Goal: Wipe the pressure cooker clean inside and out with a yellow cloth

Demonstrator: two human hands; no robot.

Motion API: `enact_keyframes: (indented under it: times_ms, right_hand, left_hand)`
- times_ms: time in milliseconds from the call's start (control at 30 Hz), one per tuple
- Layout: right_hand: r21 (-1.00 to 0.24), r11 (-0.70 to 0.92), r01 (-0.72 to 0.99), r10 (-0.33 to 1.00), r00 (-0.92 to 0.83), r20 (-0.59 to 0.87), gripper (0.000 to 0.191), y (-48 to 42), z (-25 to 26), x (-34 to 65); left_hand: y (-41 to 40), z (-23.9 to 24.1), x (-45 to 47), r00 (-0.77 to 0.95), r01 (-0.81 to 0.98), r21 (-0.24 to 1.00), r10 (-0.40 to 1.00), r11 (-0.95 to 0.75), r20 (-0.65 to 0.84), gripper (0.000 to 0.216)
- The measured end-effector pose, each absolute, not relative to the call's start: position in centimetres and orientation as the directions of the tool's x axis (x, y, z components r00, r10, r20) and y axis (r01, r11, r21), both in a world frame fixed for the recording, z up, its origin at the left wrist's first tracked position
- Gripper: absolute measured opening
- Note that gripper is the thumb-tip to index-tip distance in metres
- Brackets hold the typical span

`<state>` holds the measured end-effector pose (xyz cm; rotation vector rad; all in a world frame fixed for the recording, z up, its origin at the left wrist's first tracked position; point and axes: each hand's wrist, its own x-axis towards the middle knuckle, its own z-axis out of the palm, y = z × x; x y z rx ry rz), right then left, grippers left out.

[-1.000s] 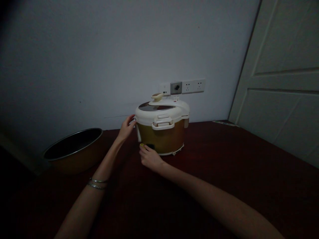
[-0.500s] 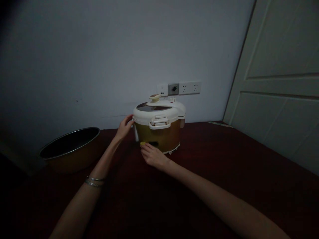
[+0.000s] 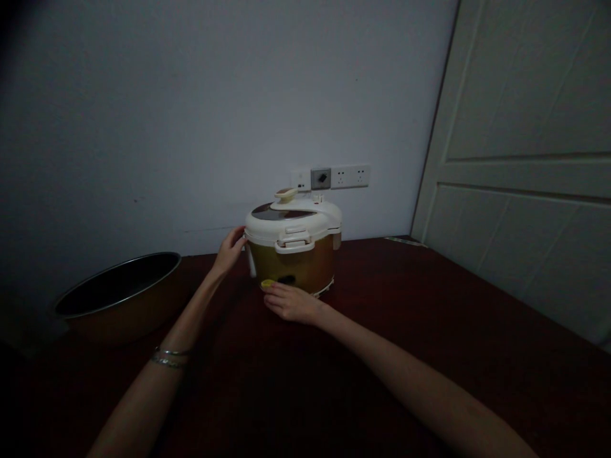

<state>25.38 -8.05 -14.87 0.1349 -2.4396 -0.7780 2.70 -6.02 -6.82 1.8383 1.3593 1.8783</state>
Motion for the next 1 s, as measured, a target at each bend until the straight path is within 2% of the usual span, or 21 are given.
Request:
enact_keyframes:
  times_ms: [67, 133, 367, 500, 633, 733, 867, 1000]
  right_hand:
    - [0.557, 0.827, 0.075, -0.234, -0.855, 0.463, 0.026, -8.2, -16.4, 26.7]
    - [0.537, 0.834, 0.131, -0.193, -0.841, 0.505, 0.028, -8.3, -16.9, 28.1]
    - [0.475, 0.848, 0.234, -0.178, -0.719, 0.672, 0.028, -6.6, -14.4, 31.5]
    - [0.335, 0.871, 0.359, -0.087, -0.558, 0.825, 0.03, -5.7, -14.5, 32.6]
    - [0.21, 0.869, 0.448, 0.037, -0.483, 0.875, 0.028, -5.3, -15.3, 33.9]
    - [0.063, 0.849, 0.525, 0.16, -0.368, 0.916, 0.024, -4.9, -15.3, 34.9]
    - [-0.077, 0.839, 0.539, 0.259, -0.271, 0.927, 0.02, -4.6, -14.8, 35.2]
    - [-0.119, 0.847, 0.517, 0.268, -0.223, 0.937, 0.017, -5.4, -14.7, 34.6]
  left_hand:
    - [-6.0, -6.8, 2.8, -0.22, 0.446, 0.696, 0.685, -0.563, 0.695, 0.034]
    - [-6.1, -6.7, 2.9, -0.221, 0.441, 0.698, 0.686, -0.563, 0.693, 0.034]
    - [-6.3, -6.7, 3.2, -0.229, 0.441, 0.71, 0.696, -0.549, 0.68, 0.035]
    - [-6.2, -6.8, 3.1, -0.213, 0.476, 0.695, 0.696, -0.538, 0.685, 0.038]
    - [-6.2, -6.9, 3.1, -0.214, 0.475, 0.7, 0.702, -0.533, 0.679, 0.04]
    - [-6.2, -7.0, 3.1, -0.214, 0.475, 0.697, 0.698, -0.536, 0.683, 0.038]
    - [-6.0, -7.2, 3.0, -0.215, 0.463, 0.696, 0.693, -0.548, 0.688, 0.036]
    - [-5.8, -7.3, 3.0, -0.222, 0.462, 0.697, 0.69, -0.548, 0.689, 0.037]
